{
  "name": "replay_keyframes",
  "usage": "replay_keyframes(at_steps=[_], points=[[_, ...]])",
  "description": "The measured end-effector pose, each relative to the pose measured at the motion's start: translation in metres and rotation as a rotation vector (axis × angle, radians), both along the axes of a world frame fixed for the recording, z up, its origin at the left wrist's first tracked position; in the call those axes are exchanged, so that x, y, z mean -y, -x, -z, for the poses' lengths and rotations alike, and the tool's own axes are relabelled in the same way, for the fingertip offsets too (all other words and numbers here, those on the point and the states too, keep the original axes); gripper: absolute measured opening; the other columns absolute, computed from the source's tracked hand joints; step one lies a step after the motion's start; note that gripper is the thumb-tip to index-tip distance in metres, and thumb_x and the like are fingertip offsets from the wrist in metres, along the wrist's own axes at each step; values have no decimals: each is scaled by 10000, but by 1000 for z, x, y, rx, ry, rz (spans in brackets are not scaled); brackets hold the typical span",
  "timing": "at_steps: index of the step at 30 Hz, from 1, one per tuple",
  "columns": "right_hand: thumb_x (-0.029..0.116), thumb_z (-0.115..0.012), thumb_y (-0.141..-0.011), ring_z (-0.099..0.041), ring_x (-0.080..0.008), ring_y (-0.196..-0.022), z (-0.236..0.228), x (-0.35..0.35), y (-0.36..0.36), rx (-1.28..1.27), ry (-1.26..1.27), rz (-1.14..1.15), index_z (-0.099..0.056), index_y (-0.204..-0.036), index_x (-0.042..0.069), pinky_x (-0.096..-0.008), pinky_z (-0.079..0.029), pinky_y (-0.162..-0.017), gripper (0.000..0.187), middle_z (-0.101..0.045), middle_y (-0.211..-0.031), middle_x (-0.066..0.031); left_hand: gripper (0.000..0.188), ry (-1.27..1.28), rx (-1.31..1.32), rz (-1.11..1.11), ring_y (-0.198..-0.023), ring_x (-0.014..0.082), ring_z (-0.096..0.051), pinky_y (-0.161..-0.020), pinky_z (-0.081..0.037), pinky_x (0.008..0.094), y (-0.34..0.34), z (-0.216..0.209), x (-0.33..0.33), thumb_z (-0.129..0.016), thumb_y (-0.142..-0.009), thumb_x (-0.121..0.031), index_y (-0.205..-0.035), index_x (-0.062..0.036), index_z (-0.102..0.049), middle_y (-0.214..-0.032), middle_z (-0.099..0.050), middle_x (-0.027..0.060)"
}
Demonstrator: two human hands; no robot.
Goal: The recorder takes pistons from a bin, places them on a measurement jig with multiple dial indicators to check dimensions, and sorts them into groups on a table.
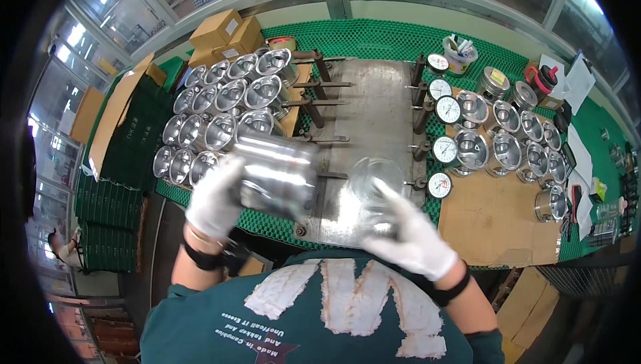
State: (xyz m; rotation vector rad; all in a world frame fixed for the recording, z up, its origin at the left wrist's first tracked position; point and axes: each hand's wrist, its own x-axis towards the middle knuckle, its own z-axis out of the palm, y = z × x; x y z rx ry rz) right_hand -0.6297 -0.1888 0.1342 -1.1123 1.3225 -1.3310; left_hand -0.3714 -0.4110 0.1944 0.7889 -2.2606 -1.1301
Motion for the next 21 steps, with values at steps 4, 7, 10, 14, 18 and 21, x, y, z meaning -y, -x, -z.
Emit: replay_keyframes(at_steps=[4, 7, 10, 14, 18, 21], points=[[212, -881, -661, -415, -336, -1374, 10, 25, -46, 27, 59, 115, 119, -1550, -10, -420, -319, -1152, 1356, -346, -1504, -241, 359, -873, -241, 240, -1099, 199, -616, -945, -487, 307, 37, 28, -52, -580, -949, -15, -1299, 45, -529, -1228, -629, 144], [248, -886, -640, -445, -387, -1334, 14, 25, -30, -282, 131, 173, -99, -1562, -3, -442, -366, -1117, 1238, -400, -1449, -246, 601, -1179, -242, 307, -1117, 176, -605, -975, -484, 309, 45, 49, -53, -704, -890, -68, -1395, 46, -400, -1263, -609, 158], [301, -884, -589, -538, -453, -1153, -4, 33, -18, -724, 213, 234, -378, -1449, 24, -489, -459, -973, 1036, -490, -1286, -264, 954, -40, 32, 127, -1132, 311, -612, -988, -493, 379, 61, 62, -52, -887, -663, -132, -1431, 5, -339, -1362, -523, 199], [279, -832, -606, -578, -444, -1055, -16, 44, -23, -984, 76, 231, -524, -1329, 93, -488, -493, -902, 808, -522, -1262, -252, 944, 464, 1, 286, -1189, 389, -547, -967, -510, 419, 84, 70, -53, -847, -561, -123, -1391, -31, -406, -1419, -469, 204], [245, -807, -678, -589, -427, -1069, -7, 46, -12, -1008, 142, 206, -485, -1357, 74, -476, -506, -897, 771, -545, -1258, -235, 690, 644, -21, 306, -1209, 414, -538, -928, -537, 431, 96, 96, -53, -771, -631, -96, -1265, -31, -505, -1404, -478, 210], [197, -799, -705, -597, -412, -1086, 4, 18, 2, -825, 121, 216, -421, -1407, 9, -444, -517, -903, 820, -550, -1265, -255, 653, 622, 14, 295, -1219, 438, -527, -916, -542, 445, 97, 94, -56, -773, -609, -82, -1213, -32, -529, -1403, -473, 208]])
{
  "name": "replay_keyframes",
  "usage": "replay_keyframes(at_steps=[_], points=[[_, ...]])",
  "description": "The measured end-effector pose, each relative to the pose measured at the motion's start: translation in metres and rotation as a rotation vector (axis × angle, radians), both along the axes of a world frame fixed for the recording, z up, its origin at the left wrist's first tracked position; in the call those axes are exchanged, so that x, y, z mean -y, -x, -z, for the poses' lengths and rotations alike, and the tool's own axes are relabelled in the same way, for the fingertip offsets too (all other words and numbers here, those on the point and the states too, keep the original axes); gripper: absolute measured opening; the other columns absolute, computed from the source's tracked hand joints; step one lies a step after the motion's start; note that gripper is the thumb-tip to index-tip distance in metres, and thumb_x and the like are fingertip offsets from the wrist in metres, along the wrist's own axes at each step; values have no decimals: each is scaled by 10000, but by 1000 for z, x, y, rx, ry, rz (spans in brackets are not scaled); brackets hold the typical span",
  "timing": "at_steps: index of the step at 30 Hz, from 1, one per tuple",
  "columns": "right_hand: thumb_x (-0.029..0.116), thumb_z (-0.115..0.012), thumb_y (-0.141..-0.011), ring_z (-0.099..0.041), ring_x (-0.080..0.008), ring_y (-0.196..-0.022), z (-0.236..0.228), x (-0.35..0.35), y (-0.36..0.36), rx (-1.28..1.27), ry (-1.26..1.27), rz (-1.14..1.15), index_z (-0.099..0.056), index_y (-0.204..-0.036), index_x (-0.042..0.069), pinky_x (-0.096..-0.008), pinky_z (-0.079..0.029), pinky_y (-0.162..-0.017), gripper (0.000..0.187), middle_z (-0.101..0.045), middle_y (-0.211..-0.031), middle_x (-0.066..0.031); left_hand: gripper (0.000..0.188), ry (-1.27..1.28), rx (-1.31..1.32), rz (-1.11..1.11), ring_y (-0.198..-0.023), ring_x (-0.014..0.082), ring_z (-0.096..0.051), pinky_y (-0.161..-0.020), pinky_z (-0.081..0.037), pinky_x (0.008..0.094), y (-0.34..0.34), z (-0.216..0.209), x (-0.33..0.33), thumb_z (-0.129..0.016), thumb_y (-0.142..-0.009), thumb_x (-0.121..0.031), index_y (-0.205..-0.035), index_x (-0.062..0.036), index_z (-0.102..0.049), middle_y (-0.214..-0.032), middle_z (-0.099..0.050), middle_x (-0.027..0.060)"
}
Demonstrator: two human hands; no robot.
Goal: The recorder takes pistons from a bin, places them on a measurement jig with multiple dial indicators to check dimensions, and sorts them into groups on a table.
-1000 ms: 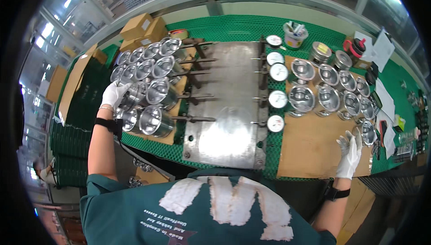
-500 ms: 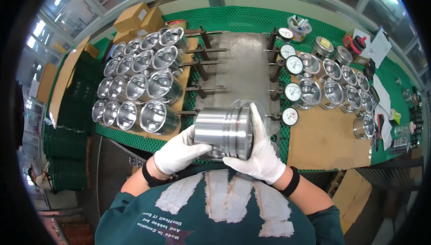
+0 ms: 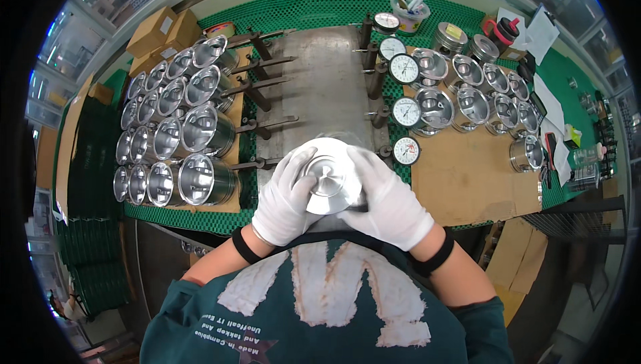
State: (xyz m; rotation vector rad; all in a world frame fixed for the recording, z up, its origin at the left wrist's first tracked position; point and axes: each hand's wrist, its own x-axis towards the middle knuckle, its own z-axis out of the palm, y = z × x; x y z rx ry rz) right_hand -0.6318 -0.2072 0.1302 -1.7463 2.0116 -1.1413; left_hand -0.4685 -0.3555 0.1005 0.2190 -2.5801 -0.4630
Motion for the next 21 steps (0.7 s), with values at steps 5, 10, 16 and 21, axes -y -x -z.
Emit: replay_keyframes(at_steps=[5, 10, 16, 21], points=[[76, -678, -882, -686, -178, -838, 62, -29, 5, 1143, -461, 63, -76, -1571, 2, -291, -560, -773, 917, -695, -1048, -169, 329, -30, 53, -2, -1235, 444, -526, -922, -526, 448, 16, -4, 1, -774, -706, -114, -952, -35, -571, -1390, -492, 246], [85, -667, -875, -688, -193, -914, 65, -18, -3, 1215, -405, 75, 60, -1569, 10, -288, -546, -816, 1007, -694, -1090, -175, 359, -104, 24, 7, -1247, 432, -521, -950, -509, 448, 31, -6, 8, -806, -721, -134, -968, -54, -558, -1430, -464, 255], [129, -657, -887, -671, -160, -979, 76, -18, 0, 1120, -396, 90, 91, -1552, -36, -288, -519, -876, 1014, -697, -1130, -151, 391, -136, -18, 10, -1227, 436, -538, -946, -505, 436, 35, -2, 11, -820, -710, -109, -942, -71, -506, -1433, -466, 261], [162, -675, -886, -670, -173, -1011, 67, -17, 1, 1176, -459, 114, 60, -1549, -56, -281, -494, -915, 1013, -715, -1093, -157, 398, -106, -32, 1, -1189, 448, -559, -925, -512, 440, 36, 7, 15, -825, -699, -91, -939, -71, -507, -1430, -470, 261]])
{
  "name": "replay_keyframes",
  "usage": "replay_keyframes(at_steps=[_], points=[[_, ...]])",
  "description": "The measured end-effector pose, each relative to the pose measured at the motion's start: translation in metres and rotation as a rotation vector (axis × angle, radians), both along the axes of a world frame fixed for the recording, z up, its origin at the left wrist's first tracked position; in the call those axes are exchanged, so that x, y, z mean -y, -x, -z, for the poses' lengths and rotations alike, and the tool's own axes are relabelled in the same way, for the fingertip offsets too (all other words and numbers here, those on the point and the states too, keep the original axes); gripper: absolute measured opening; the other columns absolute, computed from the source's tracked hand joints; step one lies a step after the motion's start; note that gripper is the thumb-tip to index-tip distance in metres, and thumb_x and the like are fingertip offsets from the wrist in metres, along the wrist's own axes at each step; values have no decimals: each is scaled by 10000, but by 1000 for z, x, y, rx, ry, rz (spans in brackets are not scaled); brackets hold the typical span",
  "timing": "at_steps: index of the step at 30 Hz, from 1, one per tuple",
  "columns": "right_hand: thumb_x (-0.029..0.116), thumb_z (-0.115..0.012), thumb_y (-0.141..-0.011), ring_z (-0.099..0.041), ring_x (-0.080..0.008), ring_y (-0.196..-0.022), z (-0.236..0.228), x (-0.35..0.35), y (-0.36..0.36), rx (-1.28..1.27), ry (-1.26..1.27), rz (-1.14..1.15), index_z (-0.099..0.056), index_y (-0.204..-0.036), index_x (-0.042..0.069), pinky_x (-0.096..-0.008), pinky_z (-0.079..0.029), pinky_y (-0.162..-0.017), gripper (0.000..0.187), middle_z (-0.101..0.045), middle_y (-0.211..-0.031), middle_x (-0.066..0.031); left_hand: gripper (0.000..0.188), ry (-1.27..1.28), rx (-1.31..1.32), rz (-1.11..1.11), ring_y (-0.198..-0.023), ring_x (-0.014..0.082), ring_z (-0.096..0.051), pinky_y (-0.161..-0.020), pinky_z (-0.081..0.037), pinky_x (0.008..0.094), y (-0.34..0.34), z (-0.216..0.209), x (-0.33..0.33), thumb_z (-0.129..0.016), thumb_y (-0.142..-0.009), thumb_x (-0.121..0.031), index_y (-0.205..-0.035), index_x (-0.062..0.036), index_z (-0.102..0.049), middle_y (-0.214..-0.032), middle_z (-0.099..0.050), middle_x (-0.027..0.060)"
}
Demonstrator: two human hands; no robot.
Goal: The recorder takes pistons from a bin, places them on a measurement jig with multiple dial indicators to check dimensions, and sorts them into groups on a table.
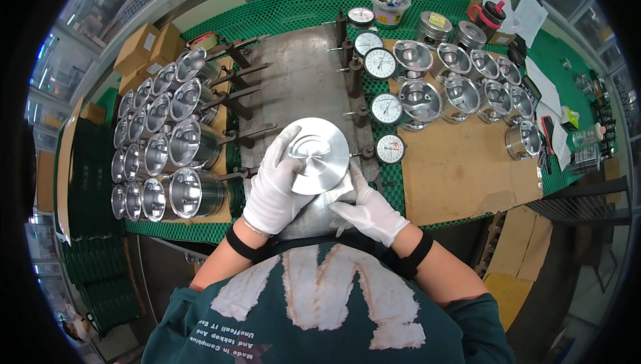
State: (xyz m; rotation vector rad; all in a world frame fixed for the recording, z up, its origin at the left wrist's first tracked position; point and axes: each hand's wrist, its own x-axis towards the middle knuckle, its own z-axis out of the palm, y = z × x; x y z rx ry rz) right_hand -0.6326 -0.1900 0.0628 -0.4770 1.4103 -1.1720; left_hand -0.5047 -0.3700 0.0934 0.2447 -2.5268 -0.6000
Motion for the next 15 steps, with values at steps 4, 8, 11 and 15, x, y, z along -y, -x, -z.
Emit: replay_keyframes(at_steps=[4, 8, 11, 15], points=[[173, -679, -886, -669, -188, -1030, 18, -2, 2, -120, 81, -2, 48, -1549, -60, -276, -478, -937, 1011, -720, -1077, -162, 401, 16, -20, -5, -1177, 448, -570, -916, -518, 443, 2, 0, -1, -832, -701, -107, -933, -73, -507, -1432, -468, 260], [186, -682, -885, -672, -199, -1035, 23, 0, 1, -166, 101, 7, 41, -1546, -68, -275, -475, -939, 1012, -717, -1088, -170, 420, 21, -31, -10, -1160, 448, -584, -902, -529, 446, 2, 3, 1, -846, -700, -138, -937, -75, -505, -1434, -467, 255], [184, -684, -884, -676, -199, -1024, 18, 3, 0, -140, 82, 10, 45, -1547, -66, -271, -474, -937, 1017, -719, -1081, -164, 433, 31, -39, -12, -1156, 446, -588, -894, -534, 445, 2, 5, 3, -853, -698, -151, -941, -75, -503, -1435, -466, 255], [152, -683, -880, -676, -171, -994, 16, 4, -2, -93, 86, 23, 54, -1548, -65, -260, -474, -924, 1018, -722, -1059, -139, 432, 32, -48, -17, -1160, 448, -584, -885, -538, 443, 0, 8, 3, -852, -701, -153, -941, -76, -501, -1444, -454, 261]])
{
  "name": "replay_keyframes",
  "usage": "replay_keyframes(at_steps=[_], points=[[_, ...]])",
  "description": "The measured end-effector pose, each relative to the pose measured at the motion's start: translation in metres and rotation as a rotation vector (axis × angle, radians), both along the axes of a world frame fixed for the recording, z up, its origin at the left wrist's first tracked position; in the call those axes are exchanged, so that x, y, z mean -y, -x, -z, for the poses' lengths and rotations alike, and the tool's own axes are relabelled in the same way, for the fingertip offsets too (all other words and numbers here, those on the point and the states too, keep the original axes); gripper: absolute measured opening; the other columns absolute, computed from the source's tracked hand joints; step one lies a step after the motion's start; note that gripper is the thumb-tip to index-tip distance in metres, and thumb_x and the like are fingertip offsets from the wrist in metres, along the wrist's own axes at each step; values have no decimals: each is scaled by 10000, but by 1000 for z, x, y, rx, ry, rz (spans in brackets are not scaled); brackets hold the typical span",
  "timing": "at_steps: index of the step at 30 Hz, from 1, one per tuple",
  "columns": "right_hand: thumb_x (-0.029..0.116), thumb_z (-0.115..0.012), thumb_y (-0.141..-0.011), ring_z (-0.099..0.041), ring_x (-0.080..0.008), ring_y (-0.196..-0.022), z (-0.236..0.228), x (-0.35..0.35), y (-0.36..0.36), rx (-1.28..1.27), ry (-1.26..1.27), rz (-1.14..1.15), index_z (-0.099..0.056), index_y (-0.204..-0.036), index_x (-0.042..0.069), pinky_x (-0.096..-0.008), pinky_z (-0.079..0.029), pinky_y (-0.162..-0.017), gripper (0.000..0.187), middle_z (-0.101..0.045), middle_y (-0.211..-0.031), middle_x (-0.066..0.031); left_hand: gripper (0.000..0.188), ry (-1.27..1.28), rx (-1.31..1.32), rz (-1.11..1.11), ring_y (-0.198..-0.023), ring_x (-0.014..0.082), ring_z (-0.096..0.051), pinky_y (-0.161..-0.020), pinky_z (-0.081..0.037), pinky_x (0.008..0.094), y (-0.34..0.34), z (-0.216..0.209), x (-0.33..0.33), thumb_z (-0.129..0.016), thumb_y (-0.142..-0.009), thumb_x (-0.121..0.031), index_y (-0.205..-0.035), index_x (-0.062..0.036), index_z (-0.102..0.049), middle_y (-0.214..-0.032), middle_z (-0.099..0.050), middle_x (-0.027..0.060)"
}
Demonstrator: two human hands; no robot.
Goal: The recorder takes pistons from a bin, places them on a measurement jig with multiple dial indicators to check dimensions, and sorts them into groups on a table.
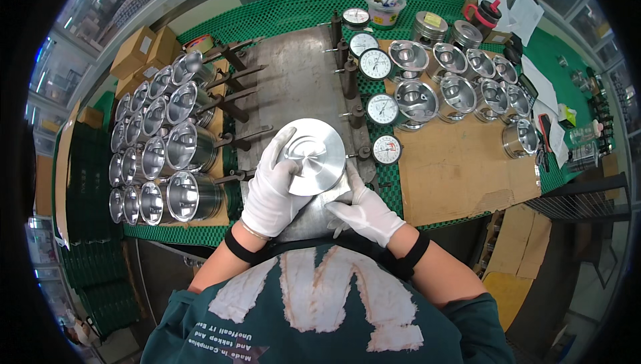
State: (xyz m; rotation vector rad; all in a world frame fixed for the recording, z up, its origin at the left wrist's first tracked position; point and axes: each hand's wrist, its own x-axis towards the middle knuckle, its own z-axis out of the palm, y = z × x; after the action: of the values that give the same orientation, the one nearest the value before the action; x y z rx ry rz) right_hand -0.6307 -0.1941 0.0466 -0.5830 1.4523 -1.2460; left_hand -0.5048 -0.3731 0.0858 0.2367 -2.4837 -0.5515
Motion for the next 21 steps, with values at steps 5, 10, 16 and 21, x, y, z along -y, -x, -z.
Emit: replay_keyframes(at_steps=[5, 10, 16, 21], points=[[166, -678, -877, -681, -189, -994, -3, -6, 2, -4, -25, -5, 37, -1557, -43, -283, -487, -914, 1008, -720, -1076, -152, 420, -67, 67, -37, -1126, 428, -612, -863, -550, 438, 1, -10, -12, -841, -697, -126, -947, -83, -506, -1435, -480, 235], [257, -700, -857, -675, -352, -1068, -55, -15, 17, -627, -168, -253, -111, -1569, 25, -367, -519, -911, 953, -683, -1150, -214, 538, -269, 145, -7, -1004, 309, -688, -861, -560, 372, -7, -49, -13, -801, -679, -128, -1149, -17, -564, -1280, -608, 170], [121, -542, -948, -558, -203, -1234, -88, -78, 35, -43, 423, 360, -398, -1457, -69, -332, -440, -1044, 562, -572, -1362, -160, 654, -1157, 267, 289, -986, 176, -664, -885, -516, 290, -13, -111, -54, -741, -776, -29, -1362, 39, -458, -1135, -649, 142], [244, -531, -971, -646, -197, -599, -82, -179, 79, -214, -35, 693, -613, -1153, -36, -294, -528, -530, 344, -682, -835, -111, 538, -317, 136, -201, -1093, 245, -641, -948, -496, 341, -27, -105, -7, -696, -806, -8, -1318, 0, -533, -1208, -639, 164]])
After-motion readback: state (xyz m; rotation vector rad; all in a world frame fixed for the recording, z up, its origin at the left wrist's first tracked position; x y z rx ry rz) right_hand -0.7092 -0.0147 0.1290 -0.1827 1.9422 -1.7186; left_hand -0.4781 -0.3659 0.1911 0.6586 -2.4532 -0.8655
